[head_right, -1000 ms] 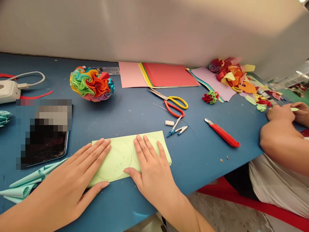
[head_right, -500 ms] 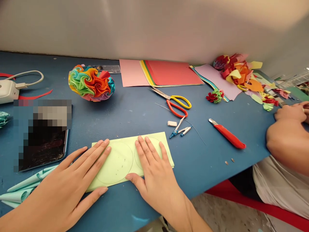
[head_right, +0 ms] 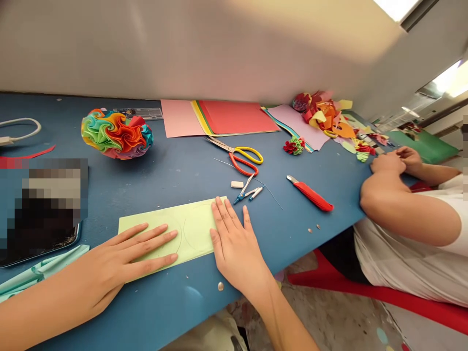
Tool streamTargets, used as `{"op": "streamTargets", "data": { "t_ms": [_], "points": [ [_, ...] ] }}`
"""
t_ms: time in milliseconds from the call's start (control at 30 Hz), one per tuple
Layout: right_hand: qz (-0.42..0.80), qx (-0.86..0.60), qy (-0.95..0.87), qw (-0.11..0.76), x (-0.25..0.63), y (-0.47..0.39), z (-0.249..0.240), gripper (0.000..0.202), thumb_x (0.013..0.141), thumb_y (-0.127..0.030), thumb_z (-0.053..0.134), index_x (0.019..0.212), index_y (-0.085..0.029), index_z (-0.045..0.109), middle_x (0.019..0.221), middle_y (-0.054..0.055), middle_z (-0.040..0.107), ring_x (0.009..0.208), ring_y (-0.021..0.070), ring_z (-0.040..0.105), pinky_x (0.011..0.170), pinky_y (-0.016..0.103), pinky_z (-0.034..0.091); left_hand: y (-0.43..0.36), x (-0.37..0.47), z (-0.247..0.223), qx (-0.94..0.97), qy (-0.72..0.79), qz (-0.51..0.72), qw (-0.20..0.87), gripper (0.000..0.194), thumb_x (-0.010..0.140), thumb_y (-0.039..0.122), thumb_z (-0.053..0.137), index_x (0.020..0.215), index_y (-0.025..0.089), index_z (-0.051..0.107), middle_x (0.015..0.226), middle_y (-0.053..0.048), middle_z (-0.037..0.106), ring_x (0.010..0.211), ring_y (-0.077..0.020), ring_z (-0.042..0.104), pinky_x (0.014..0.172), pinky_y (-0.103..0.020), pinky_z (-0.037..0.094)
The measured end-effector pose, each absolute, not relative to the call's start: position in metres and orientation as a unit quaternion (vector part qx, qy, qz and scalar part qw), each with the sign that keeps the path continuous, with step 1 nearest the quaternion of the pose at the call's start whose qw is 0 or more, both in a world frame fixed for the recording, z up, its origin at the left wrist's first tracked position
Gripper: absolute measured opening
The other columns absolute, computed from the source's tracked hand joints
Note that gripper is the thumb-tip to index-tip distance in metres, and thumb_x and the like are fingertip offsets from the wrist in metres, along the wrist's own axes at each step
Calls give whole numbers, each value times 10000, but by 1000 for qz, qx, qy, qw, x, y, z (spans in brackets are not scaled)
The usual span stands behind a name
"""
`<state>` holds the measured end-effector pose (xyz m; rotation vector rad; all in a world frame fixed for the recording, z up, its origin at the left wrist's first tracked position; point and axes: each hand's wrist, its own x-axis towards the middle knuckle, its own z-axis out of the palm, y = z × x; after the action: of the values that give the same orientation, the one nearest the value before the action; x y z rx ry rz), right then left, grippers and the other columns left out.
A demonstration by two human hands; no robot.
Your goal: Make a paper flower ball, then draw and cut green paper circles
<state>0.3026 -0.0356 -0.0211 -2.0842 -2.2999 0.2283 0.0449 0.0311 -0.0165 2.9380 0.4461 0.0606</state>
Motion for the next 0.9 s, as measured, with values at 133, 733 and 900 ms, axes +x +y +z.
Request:
{"op": "streamTargets", "data": {
  "t_ms": [133,733,900],
  "points": [
    [62,-665,-743,26,303,-39,-22,530,1001,-301,196,1505,-189,75,1560,12,122,1451,204,125,1166,526,147,30,43,-20,980,165,28,110,854,704,-30,326,1433,409,269,1529,72,268,1397,-181,301,1128,-437,310],
    [104,-721,-664,-167,415,159,38,256,836,-353,621,960,-132,585,881,51,624,682,137,570,615,271,458,77,54,21,804,528,-54,267,201,712,394,538,621,230,465,670,-30,569,573,-219,527,485,-304,324],
    [64,-750,-653,-85,415,151,36,393,773,-391,651,1040,-132,527,910,63,621,716,149,565,642,268,435,72,46,28,777,535,-4,330,202,811,412,414,704,241,406,650,24,482,564,-160,467,477,-249,326]
  ]
}}
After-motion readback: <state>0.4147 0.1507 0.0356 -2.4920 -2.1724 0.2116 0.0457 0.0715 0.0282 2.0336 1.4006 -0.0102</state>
